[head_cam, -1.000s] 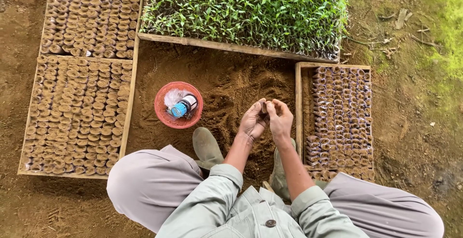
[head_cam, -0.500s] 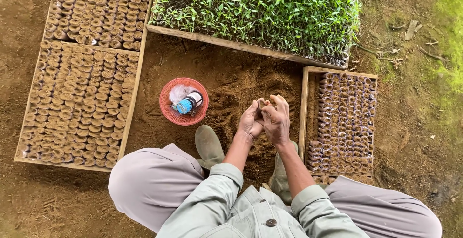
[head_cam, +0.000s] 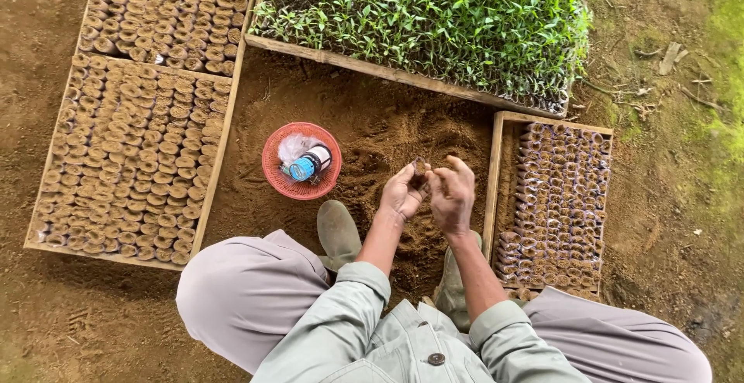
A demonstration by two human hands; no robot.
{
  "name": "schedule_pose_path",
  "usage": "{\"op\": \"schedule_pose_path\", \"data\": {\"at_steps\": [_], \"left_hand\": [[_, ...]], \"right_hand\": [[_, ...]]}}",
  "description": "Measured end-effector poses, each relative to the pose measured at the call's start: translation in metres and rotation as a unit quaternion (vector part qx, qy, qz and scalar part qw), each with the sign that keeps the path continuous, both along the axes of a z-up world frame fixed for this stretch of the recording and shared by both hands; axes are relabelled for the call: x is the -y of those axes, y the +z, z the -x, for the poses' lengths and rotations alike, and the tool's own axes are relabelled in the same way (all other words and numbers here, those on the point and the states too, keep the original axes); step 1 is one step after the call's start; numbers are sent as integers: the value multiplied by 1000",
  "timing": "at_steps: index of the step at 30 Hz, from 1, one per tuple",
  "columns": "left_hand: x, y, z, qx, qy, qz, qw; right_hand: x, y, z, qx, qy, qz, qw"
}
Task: The person sits on the ground and repeatedly takes small seeds from a plastic bag, places them into small soil pellets, and arranges the pellets into a wooden tray. The person handles the seeds and soil pellets by hand throughout the process.
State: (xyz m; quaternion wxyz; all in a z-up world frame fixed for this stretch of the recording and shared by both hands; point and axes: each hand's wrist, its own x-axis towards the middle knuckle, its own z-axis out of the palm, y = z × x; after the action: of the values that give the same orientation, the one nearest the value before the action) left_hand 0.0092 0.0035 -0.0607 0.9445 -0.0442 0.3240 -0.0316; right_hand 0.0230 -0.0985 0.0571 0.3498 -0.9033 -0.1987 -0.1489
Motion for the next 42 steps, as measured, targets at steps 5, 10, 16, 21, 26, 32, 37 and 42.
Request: {"op": "schedule_pose_path", "data": {"at_steps": [5, 10, 16, 21, 26, 32, 37, 42], "left_hand": [[-20, 31, 7, 23, -10, -63, 998], [-28, 64, 9, 45, -18, -90, 995], [-25, 62, 8, 67, -21, -90, 993], [-25, 63, 12, 60, -20, -94, 994], [-22, 63, 13, 60, -19, -97, 993], [-16, 55, 13, 57, -36, -113, 991], [-4, 49, 9, 59, -49, -107, 991], [6, 44, 8, 59, -56, -119, 990]], "right_hand": [[38, -87, 9, -247, -70, 76, 963], [49, -145, 63, -367, 51, 337, 866], [48, -141, 103, -349, 100, 327, 872], [51, -126, 109, -312, 165, 361, 863], [63, -145, 99, -414, -12, 186, 891], [52, -50, 41, -485, -152, -261, 821], [25, 34, 5, -413, -95, -348, 836], [5, 51, -10, -367, -44, -185, 911]]}}
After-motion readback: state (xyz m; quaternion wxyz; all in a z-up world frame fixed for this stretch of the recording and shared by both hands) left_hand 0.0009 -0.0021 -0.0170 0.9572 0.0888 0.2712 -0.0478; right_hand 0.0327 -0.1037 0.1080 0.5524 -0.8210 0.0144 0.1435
